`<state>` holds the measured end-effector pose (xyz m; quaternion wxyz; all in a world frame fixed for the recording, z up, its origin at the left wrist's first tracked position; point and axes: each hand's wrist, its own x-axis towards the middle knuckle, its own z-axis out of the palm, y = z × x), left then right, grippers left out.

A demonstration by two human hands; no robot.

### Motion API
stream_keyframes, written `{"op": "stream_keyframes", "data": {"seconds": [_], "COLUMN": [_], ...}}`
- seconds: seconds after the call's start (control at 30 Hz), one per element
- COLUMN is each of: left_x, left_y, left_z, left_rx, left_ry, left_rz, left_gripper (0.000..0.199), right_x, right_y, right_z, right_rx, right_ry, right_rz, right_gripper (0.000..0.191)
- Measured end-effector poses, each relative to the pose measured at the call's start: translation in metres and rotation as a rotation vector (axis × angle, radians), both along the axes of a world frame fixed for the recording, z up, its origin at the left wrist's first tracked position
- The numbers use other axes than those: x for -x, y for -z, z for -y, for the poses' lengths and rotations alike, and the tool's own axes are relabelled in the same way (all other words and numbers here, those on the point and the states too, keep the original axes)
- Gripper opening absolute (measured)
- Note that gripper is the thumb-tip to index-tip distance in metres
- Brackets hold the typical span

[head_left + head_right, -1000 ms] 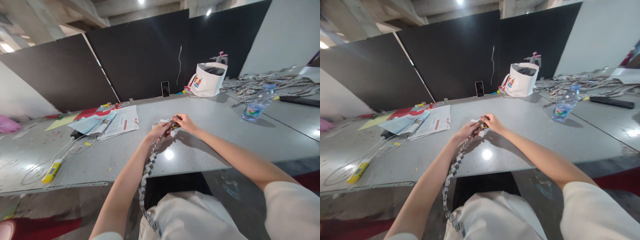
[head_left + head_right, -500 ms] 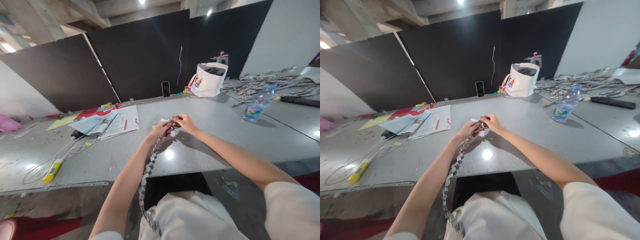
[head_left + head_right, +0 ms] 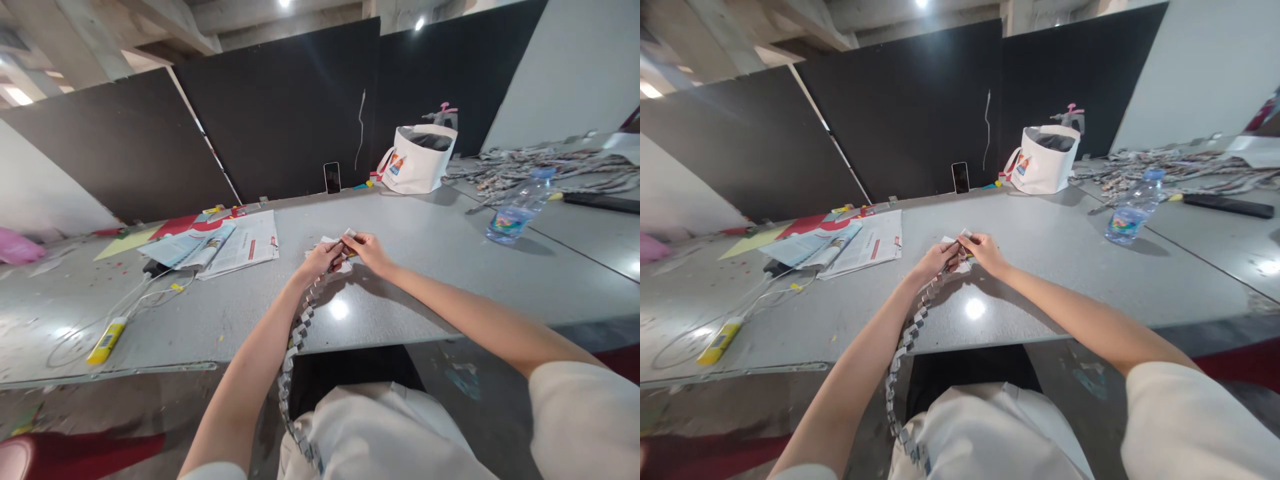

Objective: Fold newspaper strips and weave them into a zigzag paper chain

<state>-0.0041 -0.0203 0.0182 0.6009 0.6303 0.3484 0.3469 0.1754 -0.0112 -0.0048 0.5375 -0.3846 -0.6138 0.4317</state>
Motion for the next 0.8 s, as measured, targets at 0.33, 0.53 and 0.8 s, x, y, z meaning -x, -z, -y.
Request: {"op": "stream_keyframes", "data": {"seconds": [0.33,0.53,0.8], "left_x": [-0.004,-0.003,-0.004], "left_y": [0.0,0.002,0.004], "left_z": [0.001,-0.001,-0.003], "left_rx": [-0.041,-0.056,-0.063], "left_ry": [0.017,0.021,0.075], "left_rz": [-0.018,-0.06,-0.049], "left_gripper": [0.047,0.05,0.046], "right_x": [-0.011,0.003,-0.022], "right_y": [0.003,0.007,0.005], "right_z": [-0.023,-0.006,-0.036], "right_rx": [-0.027,0.056,-0.011], "right_ry": [0.21,-0.008,0.202], "right_rz": [-0.102,-0.007,-0.021], "right_gripper": [0.056,0.056,0.056]}}
